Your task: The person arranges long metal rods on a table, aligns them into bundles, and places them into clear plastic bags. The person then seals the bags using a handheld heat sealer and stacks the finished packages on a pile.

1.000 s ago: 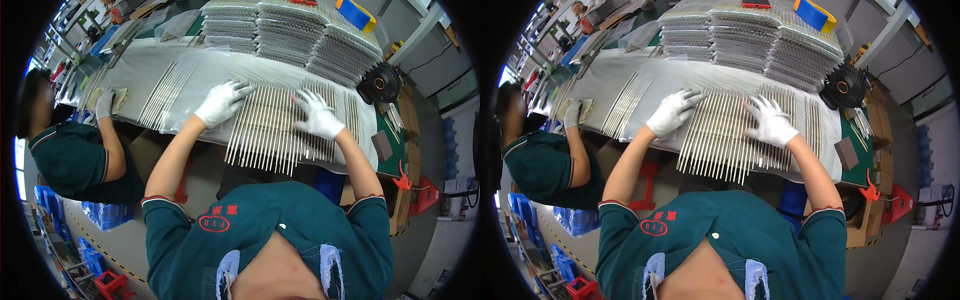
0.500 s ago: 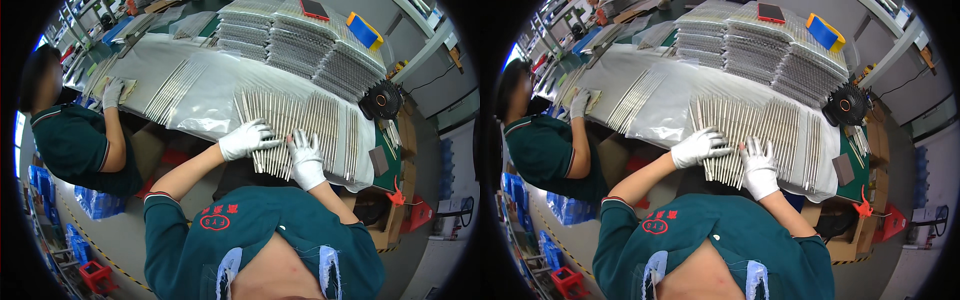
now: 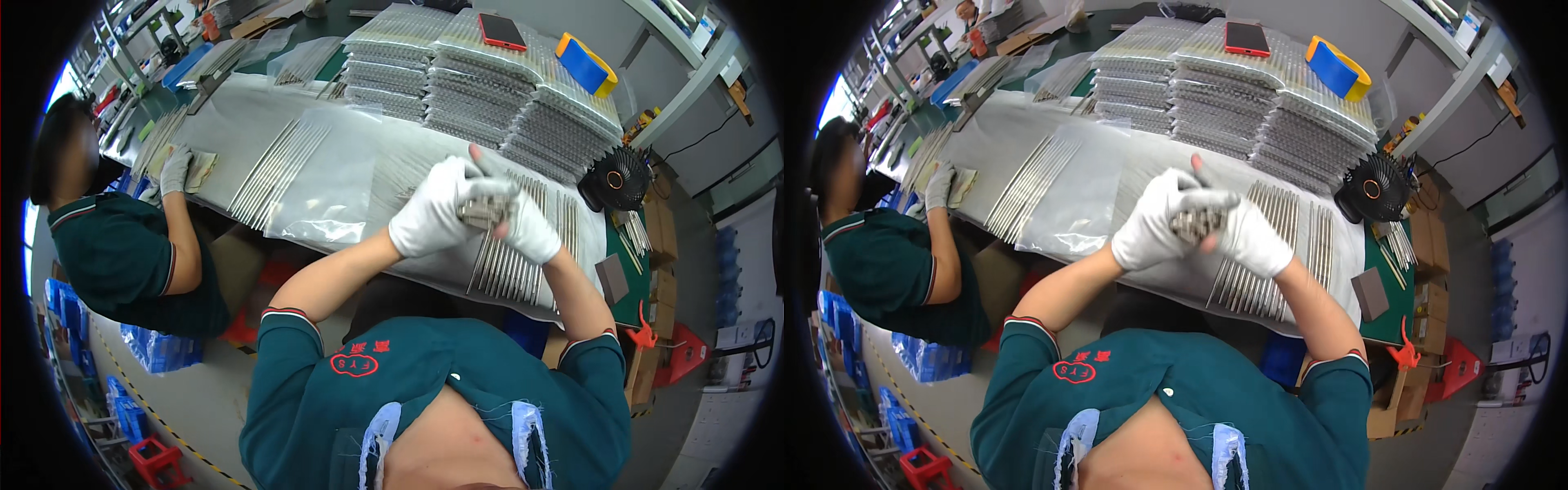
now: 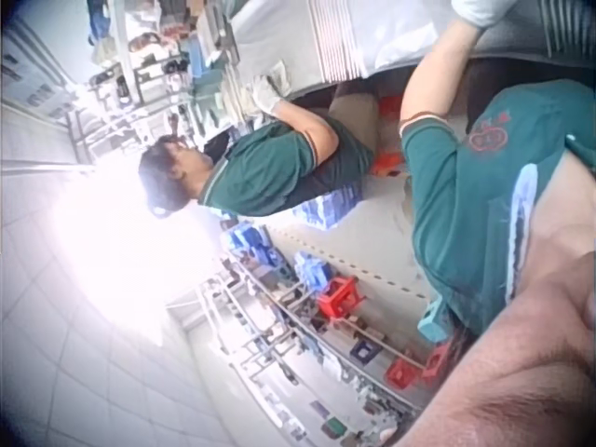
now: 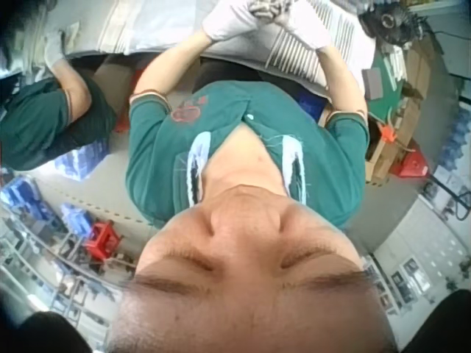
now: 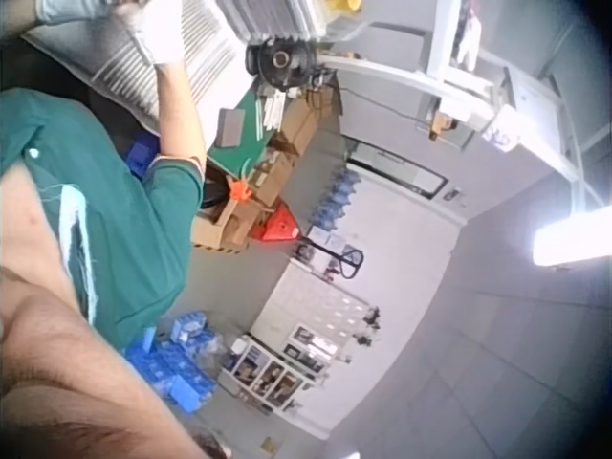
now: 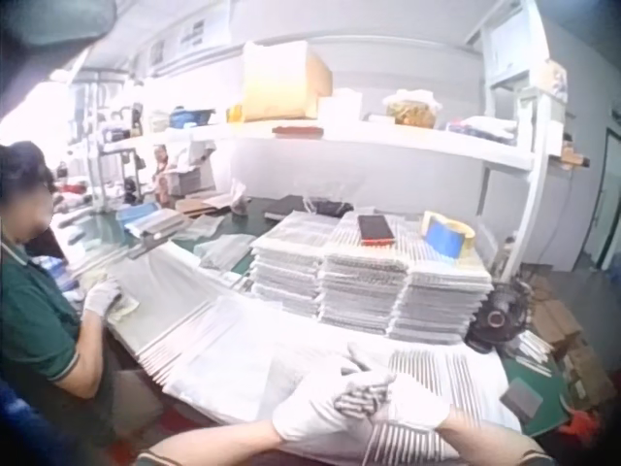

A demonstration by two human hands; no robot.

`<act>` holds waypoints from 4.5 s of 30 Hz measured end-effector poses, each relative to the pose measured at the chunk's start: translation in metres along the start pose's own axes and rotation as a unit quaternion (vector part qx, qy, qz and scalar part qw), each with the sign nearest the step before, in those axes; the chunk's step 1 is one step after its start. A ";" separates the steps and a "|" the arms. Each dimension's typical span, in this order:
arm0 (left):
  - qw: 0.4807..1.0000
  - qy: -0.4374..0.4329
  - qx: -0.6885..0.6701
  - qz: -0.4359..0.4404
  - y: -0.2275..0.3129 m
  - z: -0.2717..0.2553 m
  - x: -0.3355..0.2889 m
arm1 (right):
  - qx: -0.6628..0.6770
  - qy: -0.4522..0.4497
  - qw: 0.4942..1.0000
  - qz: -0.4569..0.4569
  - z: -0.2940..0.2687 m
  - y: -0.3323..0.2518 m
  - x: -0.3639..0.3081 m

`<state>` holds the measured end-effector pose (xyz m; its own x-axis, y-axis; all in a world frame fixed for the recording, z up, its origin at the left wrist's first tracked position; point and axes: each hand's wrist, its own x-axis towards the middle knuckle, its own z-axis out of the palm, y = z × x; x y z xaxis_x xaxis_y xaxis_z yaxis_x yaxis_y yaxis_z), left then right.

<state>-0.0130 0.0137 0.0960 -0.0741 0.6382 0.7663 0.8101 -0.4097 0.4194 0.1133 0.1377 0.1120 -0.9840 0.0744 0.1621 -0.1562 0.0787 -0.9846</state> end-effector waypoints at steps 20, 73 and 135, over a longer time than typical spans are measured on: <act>0.924 0.090 -0.227 -0.293 -0.116 -0.015 0.051 | 0.031 0.054 0.997 -0.050 -0.021 0.110 0.128; 0.982 -0.111 0.120 0.094 0.006 -0.011 -0.050 | 0.483 -0.005 0.840 0.249 0.032 0.085 0.064; 0.915 0.235 -0.078 -0.320 -0.035 -0.014 -0.002 | -0.102 0.152 0.970 -0.162 0.052 0.107 0.094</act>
<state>-0.0491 0.0176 0.0871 -0.7752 0.4439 0.4495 0.4241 -0.1617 0.8911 -0.0003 0.1015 0.0190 -0.8100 0.3008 0.5035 -0.4027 0.3389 -0.8503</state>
